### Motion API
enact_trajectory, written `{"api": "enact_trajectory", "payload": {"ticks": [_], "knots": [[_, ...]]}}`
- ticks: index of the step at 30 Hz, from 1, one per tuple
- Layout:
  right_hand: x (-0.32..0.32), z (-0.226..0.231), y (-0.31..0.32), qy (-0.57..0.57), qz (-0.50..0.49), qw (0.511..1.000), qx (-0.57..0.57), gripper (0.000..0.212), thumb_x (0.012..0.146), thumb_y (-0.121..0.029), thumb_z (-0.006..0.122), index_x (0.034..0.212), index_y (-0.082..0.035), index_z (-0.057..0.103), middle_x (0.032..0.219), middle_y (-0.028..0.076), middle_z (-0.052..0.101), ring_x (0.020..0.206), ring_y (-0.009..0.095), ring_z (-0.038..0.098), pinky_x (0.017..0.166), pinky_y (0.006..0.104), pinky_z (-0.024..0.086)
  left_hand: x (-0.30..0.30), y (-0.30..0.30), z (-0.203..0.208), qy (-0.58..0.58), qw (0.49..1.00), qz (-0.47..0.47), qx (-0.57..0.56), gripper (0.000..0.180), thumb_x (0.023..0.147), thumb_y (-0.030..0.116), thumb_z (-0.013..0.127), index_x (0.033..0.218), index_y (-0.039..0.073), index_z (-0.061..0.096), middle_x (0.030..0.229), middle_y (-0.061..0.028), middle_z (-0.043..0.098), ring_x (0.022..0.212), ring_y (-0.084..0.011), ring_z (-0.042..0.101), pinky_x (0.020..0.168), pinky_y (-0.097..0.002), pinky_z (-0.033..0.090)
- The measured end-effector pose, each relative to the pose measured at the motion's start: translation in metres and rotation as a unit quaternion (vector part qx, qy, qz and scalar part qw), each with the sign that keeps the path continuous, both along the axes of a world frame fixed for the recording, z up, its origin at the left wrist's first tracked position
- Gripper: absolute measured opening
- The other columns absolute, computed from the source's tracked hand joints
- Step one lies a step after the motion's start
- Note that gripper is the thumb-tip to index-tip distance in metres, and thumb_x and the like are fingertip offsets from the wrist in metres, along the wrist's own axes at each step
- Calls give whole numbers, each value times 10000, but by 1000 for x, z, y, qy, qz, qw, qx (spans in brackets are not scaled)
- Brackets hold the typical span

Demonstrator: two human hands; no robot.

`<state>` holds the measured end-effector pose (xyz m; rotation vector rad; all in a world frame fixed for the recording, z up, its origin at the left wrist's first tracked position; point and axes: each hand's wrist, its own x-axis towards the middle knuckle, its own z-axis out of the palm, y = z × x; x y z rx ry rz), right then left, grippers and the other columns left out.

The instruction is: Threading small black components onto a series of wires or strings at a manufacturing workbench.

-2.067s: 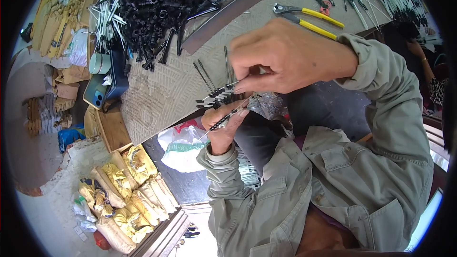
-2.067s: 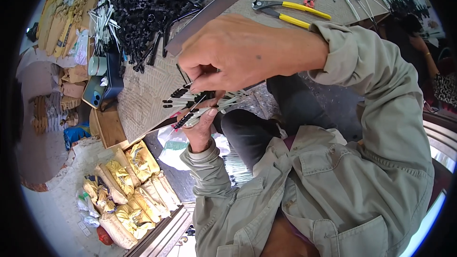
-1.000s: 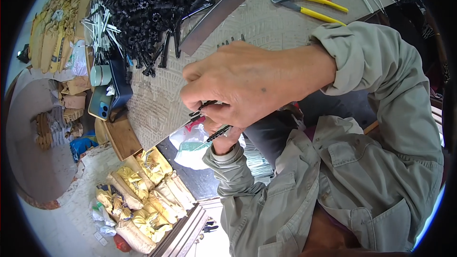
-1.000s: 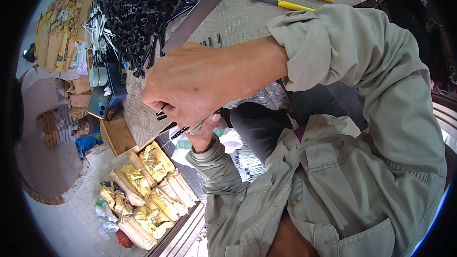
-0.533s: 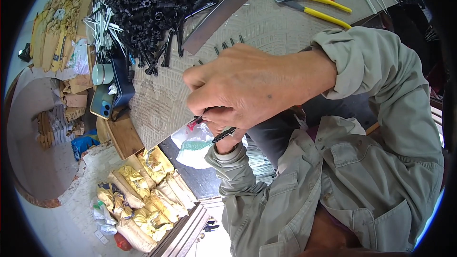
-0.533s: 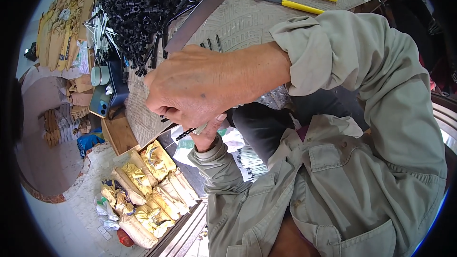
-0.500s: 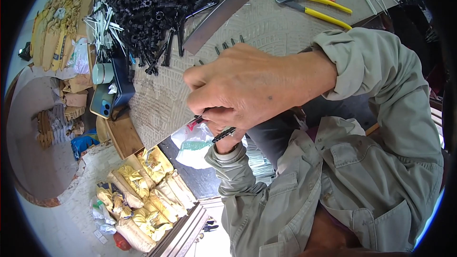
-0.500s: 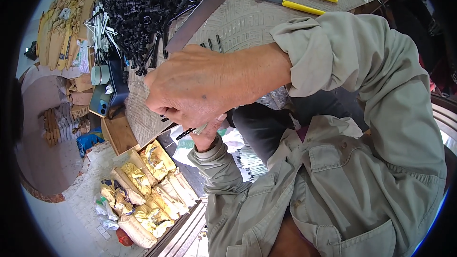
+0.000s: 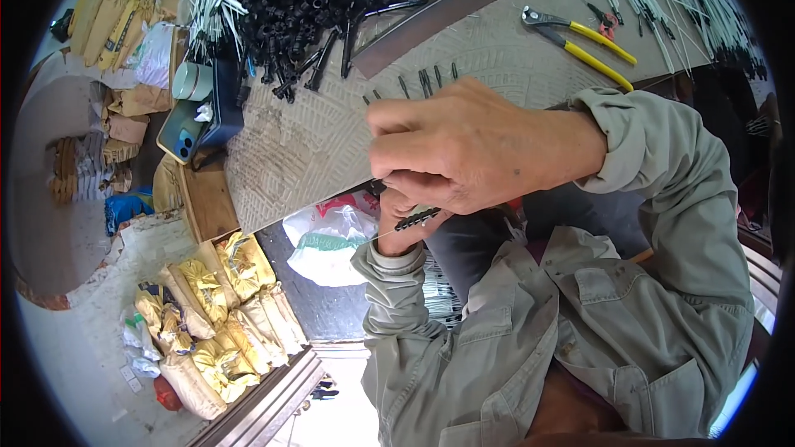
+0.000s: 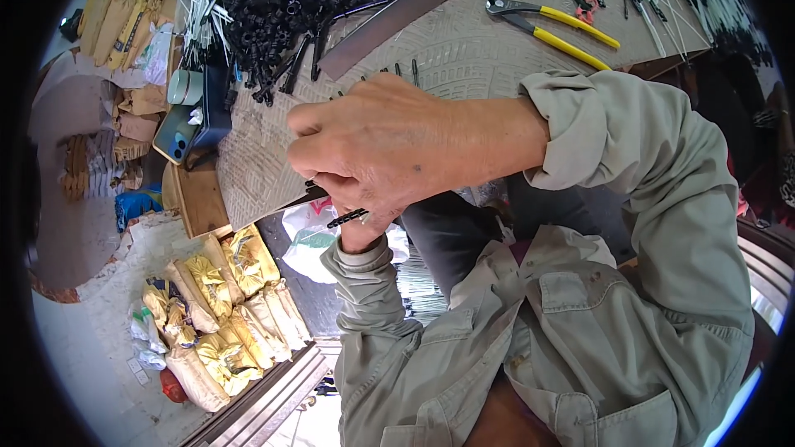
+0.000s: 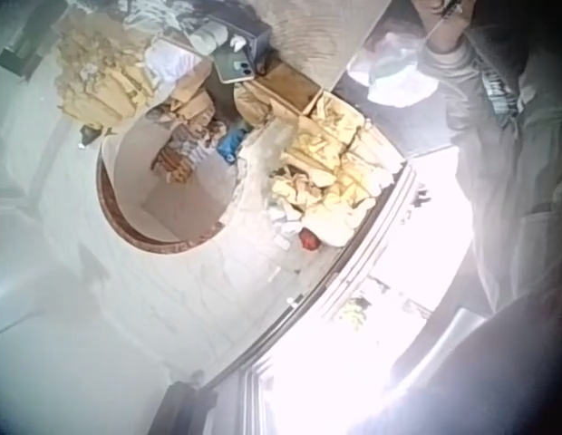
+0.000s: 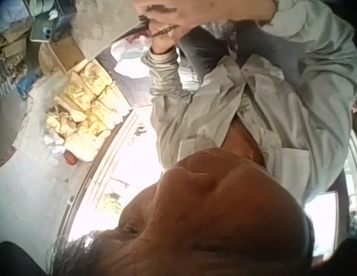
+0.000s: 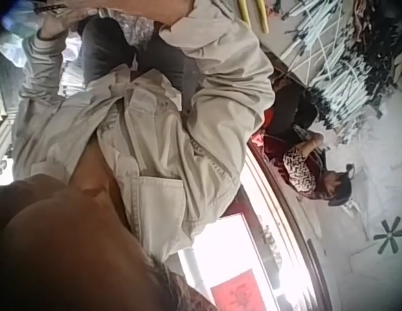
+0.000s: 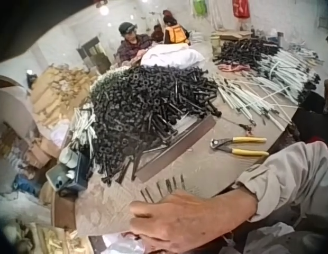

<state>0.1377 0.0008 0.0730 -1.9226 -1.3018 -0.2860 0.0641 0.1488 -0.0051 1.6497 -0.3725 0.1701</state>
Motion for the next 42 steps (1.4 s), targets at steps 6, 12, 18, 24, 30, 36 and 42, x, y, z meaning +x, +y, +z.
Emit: {"api": "enact_trajectory", "payload": {"ticks": [6, 12, 18, 24, 30, 36, 42], "knots": [[2, 2, -1, -1, 25, 1000, 1, 111, 744, -100, 636, 763, -83, 529, 744, 19, 449, 483, 177, 484, 395, 295, 355, 0, 23, -27, 84, 981, -167, -50, 246, 667, -71, 701, 902, -11, 658, 878, -49, 656, 838, -111, 585, 744, -245, 449], [3, 0, -1, 2, 29, 1000, 6, 119, 757, -102, 631, 777, -77, 516, 744, 23, 448, 488, 171, 483, 398, 299, 365, 2, 5, -8, 36, 997, -42, -54, 224, 669, -58, 710, 879, -2, 657, 874, -36, 654, 813, -99, 585, 692, -233, 454], [2, -2, 0, -6, 23, 1000, 16, 128, 760, -87, 626, 779, -76, 500, 738, 24, 441, 485, 164, 476, 393, 290, 365, 1, 3, -5, 33, 993, -33, -107, 246, 675, -53, 708, 907, 12, 656, 872, -25, 645, 820, -105, 585, 705, -238, 453], [1, -4, 0, -19, 26, 999, 26, 132, 752, -87, 632, 801, -74, 510, 757, 22, 447, 491, 154, 478, 380, 271, 357, -2, 18, -8, 212, 952, -131, -175, 293, 687, -69, 675, 971, -10, 635, 904, -35, 638, 857, -120, 583, 753, -244, 450], [-1, 3, 2, -7, 22, 1000, 7, 162, 748, -113, 653, 891, -81, 583, 740, 22, 454, 523, 152, 501, 407, 268, 374, -1, 24, -19, 169, 953, -191, -166, 328, 685, -91, 639, 1004, -18, 627, 969, -53, 630, 950, -128, 559, 825, -262, 432], [2, 7, -4, 39, 36, 999, -6, 127, 741, -90, 663, 855, -75, 606, 722, 32, 459, 558, 172, 523, 458, 276, 394, 7, 13, -7, 34, 989, -142, -27, 253, 694, -61, 662, 943, -22, 646, 925, -81, 651, 886, -136, 594, 797, -256, 448], [8, 5, -20, 45, 16, 999, 4, 128, 730, -40, 658, 840, -70, 599, 735, 37, 474, 570, 187, 533, 472, 291, 402, 5, -1, -10, -22, 1000, -18, 4, 139, 680, -6, 709, 799, -1, 638, 715, -62, 656, 628, -124, 612, 581, -224, 451]]}}
